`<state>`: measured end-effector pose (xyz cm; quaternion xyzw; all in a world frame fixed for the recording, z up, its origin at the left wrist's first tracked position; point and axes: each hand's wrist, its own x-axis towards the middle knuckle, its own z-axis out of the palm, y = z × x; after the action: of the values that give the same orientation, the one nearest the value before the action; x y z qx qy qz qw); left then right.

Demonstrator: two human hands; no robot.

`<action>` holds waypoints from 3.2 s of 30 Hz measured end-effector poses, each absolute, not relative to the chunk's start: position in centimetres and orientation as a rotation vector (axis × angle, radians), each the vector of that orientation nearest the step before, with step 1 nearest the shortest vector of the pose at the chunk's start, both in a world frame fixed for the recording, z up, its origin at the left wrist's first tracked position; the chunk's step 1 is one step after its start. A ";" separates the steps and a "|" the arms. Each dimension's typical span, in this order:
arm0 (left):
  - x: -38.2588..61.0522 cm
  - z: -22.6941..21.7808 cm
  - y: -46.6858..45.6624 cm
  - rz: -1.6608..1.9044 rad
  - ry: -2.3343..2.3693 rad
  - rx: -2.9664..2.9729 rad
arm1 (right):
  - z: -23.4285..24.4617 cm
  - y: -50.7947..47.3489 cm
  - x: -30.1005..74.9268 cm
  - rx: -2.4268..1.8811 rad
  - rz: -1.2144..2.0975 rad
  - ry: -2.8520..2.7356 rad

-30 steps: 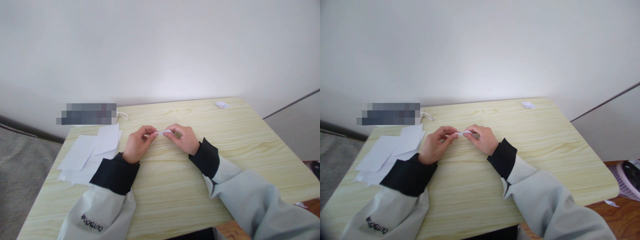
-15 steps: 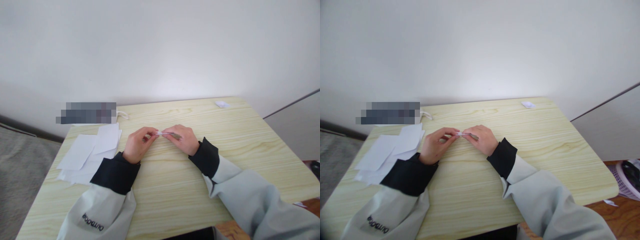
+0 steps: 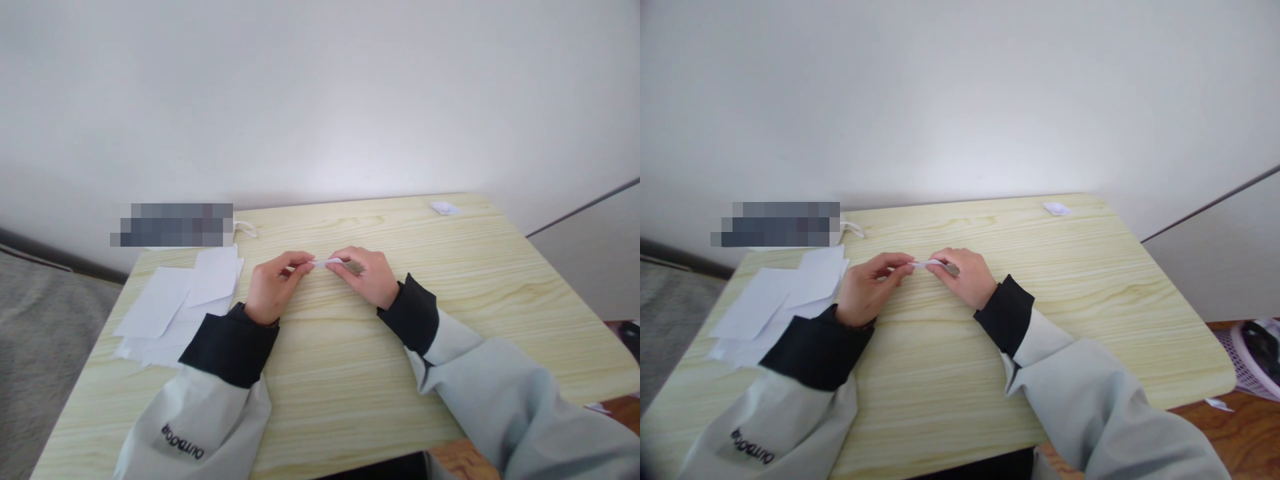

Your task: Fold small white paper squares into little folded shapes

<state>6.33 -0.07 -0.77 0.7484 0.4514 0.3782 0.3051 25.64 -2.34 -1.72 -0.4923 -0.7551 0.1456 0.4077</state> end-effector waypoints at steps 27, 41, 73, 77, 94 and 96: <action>6.2 -0.5 0.0 0.849 1.091 1.817 | -1.7 -2.4 25.8 -1.175 0.308 -1.944; 6.1 -0.8 0.0 0.800 1.134 2.297 | -1.5 -2.5 25.6 -1.179 0.287 -1.998; 6.2 -1.1 0.1 0.834 1.254 2.084 | -1.7 -2.0 25.9 -1.298 0.748 -1.595; 6.2 -0.9 0.0 0.818 1.253 2.106 | -1.8 -2.1 25.9 -1.293 0.752 -1.590; 6.2 -0.6 -0.1 0.771 1.248 2.091 | -1.6 -2.1 25.9 -1.303 0.755 -1.584; 6.2 -0.7 0.0 0.764 1.243 2.091 | -1.7 -2.1 25.9 -1.296 0.760 -1.589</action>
<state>6.17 -0.01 -0.66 0.7845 0.4663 0.2867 0.2914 25.93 -2.13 -1.70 -0.5265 -0.6454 0.3088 0.4593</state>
